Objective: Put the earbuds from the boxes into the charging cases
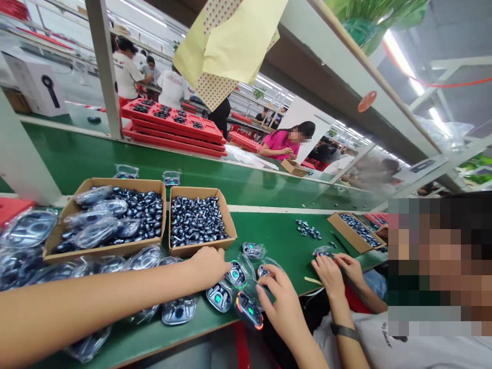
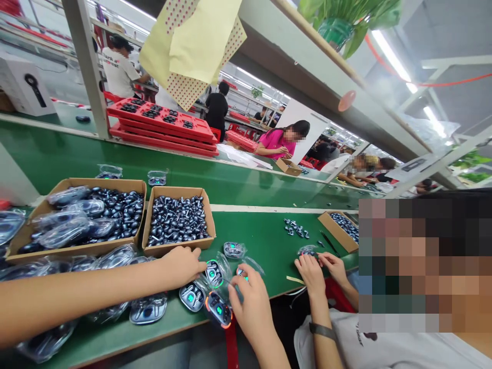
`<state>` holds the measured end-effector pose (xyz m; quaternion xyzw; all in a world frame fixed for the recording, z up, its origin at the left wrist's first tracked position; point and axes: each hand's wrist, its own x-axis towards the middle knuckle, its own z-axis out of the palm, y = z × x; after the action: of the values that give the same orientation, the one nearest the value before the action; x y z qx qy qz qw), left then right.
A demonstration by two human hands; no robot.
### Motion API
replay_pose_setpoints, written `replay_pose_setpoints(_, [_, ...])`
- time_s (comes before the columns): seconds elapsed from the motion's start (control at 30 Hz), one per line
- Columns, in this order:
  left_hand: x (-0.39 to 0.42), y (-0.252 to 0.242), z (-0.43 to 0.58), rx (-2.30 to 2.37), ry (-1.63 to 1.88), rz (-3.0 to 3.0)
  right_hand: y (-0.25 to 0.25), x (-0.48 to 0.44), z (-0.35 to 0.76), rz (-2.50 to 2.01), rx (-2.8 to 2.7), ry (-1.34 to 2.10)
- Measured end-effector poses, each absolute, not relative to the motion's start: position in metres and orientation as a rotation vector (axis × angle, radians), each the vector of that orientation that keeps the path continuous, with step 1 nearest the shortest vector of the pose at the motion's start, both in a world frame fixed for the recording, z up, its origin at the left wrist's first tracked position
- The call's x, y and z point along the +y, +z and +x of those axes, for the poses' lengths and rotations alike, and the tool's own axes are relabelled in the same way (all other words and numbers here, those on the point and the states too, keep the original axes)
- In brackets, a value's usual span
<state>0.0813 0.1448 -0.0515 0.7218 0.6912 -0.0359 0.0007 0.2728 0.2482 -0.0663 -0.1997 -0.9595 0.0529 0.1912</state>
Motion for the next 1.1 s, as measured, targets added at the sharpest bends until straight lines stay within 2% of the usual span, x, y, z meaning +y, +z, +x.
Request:
replay_pose_setpoints(0.33, [0.143,-0.053,0.073,2.131,-0.245,2.308,-0.077,0.256,0.249,-0.555,-2.732,0.418])
replay_pose_setpoints(0.53, [0.155,-0.007,0.072,2.067,-0.067,2.418,-0.041,0.286,0.262,-0.54,-2.484,0.196])
replay_pose_setpoints(0.7, [0.229,0.033,0.055,2.165,0.06,2.204,-0.03,0.376,0.246,-0.92,-2.41,-0.081])
replay_pose_setpoints(0.9, [0.317,-0.003,0.035,2.222,-0.023,1.981,-0.079,0.436,0.223,-1.112,-2.355,-0.207])
replay_pose_setpoints(1.1, [0.33,-0.018,0.025,2.204,0.027,1.845,-0.088,0.434,0.223,-1.126,-2.469,-0.263])
